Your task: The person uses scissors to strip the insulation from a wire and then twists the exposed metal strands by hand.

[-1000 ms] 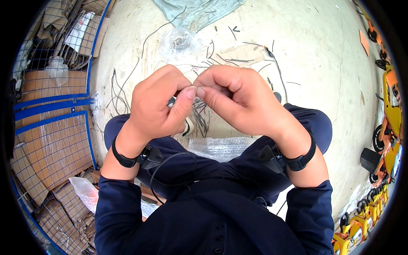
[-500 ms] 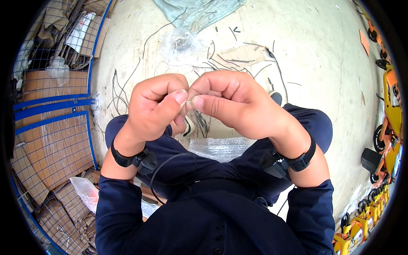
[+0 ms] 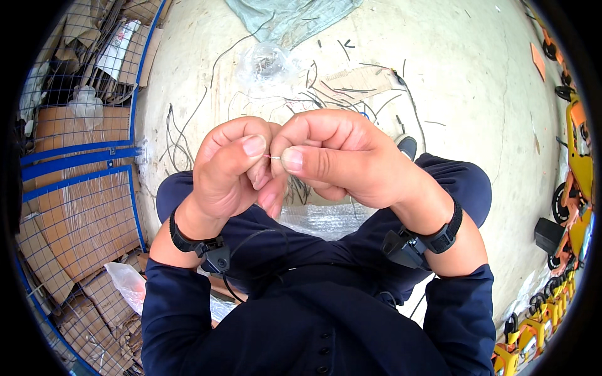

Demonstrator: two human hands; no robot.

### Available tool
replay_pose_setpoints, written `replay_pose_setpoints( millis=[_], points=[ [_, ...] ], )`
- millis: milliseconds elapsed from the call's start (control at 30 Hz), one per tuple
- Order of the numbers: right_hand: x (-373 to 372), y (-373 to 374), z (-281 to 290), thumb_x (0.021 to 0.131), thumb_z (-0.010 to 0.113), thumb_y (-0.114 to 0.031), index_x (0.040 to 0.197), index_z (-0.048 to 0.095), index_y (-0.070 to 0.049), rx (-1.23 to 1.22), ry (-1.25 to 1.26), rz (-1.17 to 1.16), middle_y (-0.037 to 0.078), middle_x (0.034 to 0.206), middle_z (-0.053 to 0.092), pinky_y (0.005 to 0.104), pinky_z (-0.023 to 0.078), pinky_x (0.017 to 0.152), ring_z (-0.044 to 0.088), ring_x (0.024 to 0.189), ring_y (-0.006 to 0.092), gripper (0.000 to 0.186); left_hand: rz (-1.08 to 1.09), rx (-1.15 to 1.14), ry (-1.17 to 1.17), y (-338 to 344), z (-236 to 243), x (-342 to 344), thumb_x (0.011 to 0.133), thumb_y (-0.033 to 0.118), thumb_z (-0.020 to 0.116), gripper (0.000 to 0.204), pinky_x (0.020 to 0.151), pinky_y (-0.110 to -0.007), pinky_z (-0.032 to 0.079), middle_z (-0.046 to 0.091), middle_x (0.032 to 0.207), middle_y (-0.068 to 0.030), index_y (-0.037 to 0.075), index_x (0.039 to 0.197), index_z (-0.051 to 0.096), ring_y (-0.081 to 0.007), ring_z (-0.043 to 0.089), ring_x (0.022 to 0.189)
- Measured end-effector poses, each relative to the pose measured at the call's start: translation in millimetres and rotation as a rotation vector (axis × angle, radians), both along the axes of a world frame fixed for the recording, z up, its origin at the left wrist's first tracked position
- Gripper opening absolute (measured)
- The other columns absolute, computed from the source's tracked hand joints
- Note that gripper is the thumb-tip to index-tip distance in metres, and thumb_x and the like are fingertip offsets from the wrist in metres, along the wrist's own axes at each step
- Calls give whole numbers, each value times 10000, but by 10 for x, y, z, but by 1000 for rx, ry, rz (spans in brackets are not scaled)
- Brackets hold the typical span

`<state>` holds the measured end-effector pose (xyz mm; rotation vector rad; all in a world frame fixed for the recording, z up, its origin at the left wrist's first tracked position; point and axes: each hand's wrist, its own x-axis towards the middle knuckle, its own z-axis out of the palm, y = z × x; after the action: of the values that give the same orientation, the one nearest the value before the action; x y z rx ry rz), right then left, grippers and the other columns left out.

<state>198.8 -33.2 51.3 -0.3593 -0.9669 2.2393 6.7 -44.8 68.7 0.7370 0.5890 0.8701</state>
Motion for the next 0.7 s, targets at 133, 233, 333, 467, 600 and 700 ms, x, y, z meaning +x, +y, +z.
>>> replay_pose_setpoints(
  millis=[133, 233, 333, 467, 600, 700],
  points=[
    [-4, -3, -4, 974, 534, -136, 999, 608, 1, 4, 40, 6, -10, 672, 546, 200, 242, 404, 326, 449, 29, 158, 3, -49, -70, -6, -9, 10, 935, 198, 480, 332, 375, -307, 501, 486, 639, -106, 37, 648, 436, -171, 507, 414],
    [-9, -8, -28, 976, 532, -143, 991, 605, 0, -11, 75, 22, -23, 628, 497, 205, 234, 399, 311, 444, 32, 161, 15, -92, -140, -17, -4, 19, 940, 211, 476, 340, 361, -312, 504, 470, 629, -94, 46, 645, 431, -170, 505, 411],
    [-18, -11, -7, 976, 534, -150, 979, 602, -3, -17, 90, 26, -31, 598, 454, 209, 225, 396, 298, 442, 37, 162, 11, -119, -187, -22, 30, 28, 944, 218, 466, 343, 356, -319, 514, 463, 633, -86, 55, 644, 429, -163, 500, 408],
    [-40, -16, -48, 973, 541, -155, 968, 595, -3, -26, 147, 28, -26, 593, 443, 211, 218, 397, 289, 445, 43, 161, -45, -115, -272, 17, -17, 19, 948, 226, 451, 345, 371, -327, 540, 470, 653, -84, 60, 646, 432, -155, 496, 407],
    [-47, -11, -57, 970, 544, -157, 965, 589, 0, -28, 173, 35, -26, 591, 429, 213, 218, 398, 285, 449, 45, 163, -72, -113, -316, 32, -26, 16, 951, 230, 441, 346, 380, -331, 555, 473, 659, -84, 60, 649, 435, -151, 496, 410],
    [-46, -2, -55, 971, 541, -155, 970, 584, 1, -33, 185, 50, -27, 592, 422, 213, 220, 400, 286, 452, 46, 162, -76, -175, -421, 28, -35, 2, 948, 195, 436, 331, 440, -363, 549, 486, 647, -100, -9, 691, 479, -216, 558, 488]
  ],
)
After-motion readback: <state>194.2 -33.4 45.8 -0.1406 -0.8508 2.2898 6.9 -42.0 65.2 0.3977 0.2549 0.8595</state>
